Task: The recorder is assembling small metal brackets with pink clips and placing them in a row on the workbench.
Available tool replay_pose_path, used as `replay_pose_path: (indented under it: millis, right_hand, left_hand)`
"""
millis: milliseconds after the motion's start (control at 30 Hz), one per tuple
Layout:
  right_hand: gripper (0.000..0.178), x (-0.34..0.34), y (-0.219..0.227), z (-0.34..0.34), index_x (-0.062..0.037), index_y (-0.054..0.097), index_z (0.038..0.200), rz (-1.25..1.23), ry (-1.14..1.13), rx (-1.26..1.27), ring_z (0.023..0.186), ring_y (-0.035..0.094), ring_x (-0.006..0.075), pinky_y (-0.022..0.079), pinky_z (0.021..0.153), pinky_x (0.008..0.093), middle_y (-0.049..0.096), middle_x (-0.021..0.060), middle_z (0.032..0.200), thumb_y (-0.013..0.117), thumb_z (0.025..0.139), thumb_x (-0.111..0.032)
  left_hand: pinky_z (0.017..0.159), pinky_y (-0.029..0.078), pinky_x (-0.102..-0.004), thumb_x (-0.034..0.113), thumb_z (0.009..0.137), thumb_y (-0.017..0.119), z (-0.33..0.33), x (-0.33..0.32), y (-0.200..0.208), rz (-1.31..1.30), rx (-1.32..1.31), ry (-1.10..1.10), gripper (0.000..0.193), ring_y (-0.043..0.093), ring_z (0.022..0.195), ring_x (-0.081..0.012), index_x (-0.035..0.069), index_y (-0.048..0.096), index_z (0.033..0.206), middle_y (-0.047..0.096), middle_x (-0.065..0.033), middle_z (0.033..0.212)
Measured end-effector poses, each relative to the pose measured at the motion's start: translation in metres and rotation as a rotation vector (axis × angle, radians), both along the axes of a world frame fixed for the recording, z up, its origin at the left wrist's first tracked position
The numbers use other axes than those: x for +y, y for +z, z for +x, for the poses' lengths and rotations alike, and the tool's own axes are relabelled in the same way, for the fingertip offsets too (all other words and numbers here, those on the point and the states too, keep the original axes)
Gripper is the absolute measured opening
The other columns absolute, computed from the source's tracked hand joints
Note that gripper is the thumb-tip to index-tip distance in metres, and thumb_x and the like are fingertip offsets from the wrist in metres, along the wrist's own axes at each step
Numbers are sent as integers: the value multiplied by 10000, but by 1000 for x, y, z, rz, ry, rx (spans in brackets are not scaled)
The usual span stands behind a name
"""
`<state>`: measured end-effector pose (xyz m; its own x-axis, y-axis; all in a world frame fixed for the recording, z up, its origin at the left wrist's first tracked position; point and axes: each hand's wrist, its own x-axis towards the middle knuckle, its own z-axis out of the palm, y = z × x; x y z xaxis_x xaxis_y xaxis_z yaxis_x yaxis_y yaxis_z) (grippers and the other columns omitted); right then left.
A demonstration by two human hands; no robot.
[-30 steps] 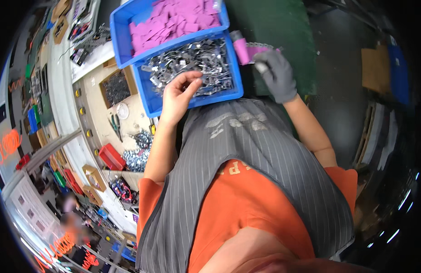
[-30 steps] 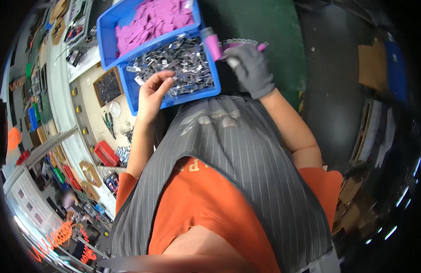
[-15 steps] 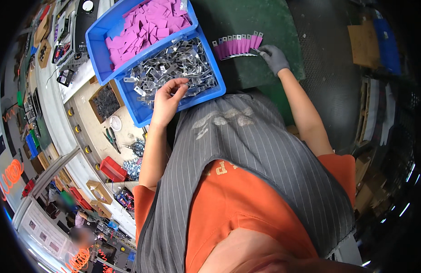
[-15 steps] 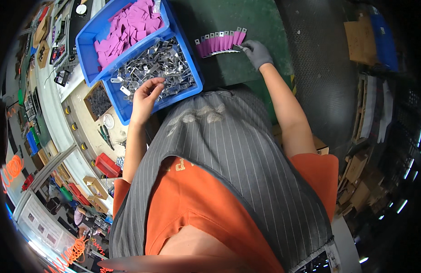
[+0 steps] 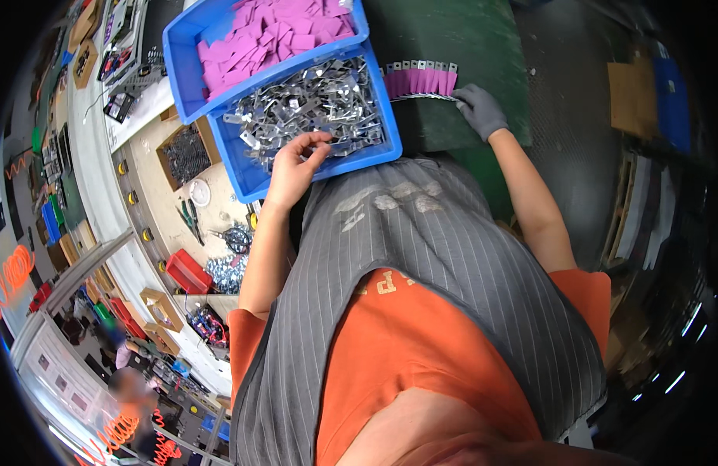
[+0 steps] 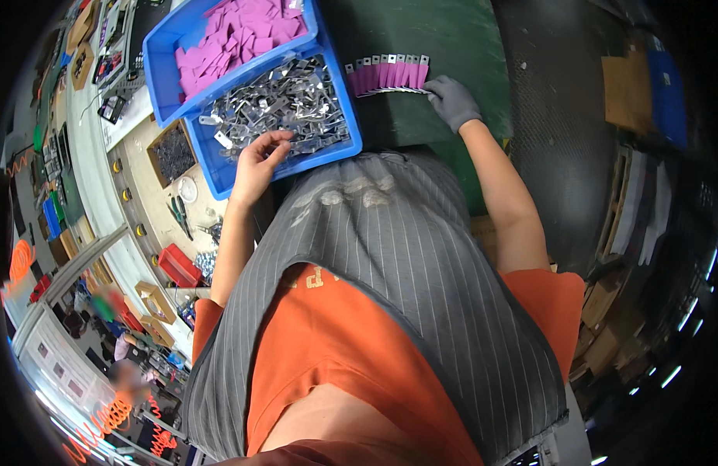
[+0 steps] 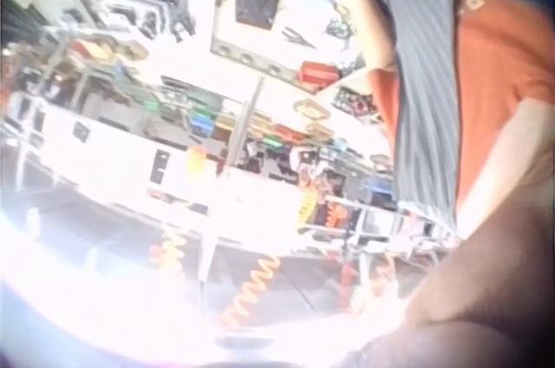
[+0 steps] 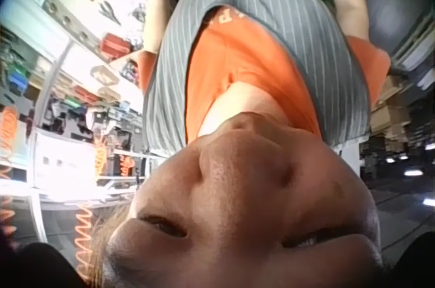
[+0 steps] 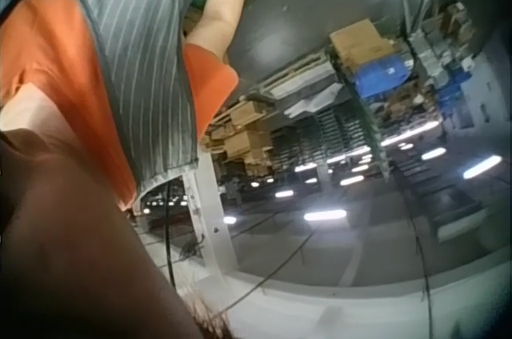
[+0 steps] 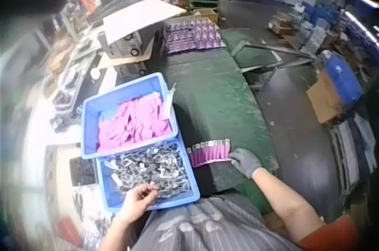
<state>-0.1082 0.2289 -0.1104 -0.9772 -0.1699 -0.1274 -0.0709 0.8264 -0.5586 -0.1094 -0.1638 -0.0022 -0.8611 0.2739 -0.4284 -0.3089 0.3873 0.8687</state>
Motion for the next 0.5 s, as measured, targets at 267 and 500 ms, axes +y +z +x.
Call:
replay_pose_path:
  millis: [267,500]
  right_hand:
    - [218,-34,73,-18,-93,629,970,94,-115,112,950,574,293,470,809,397,598,107,973,615,780,-198]
    - [252,-180,121,-49,-92,574,1047,128,626,255,896,597,302,479,784,400,605,118,954,559,800,-135]
  left_hand:
    - [647,426,-184,102,862,630,-8,-33,0,-1,66,170,174,512,699,-33,19,663,1011,622,29,796]
    - [613,441,-200,109,841,659,-25,-38,26,-56,169,195,137,530,674,-39,13,681,936,640,9,784]
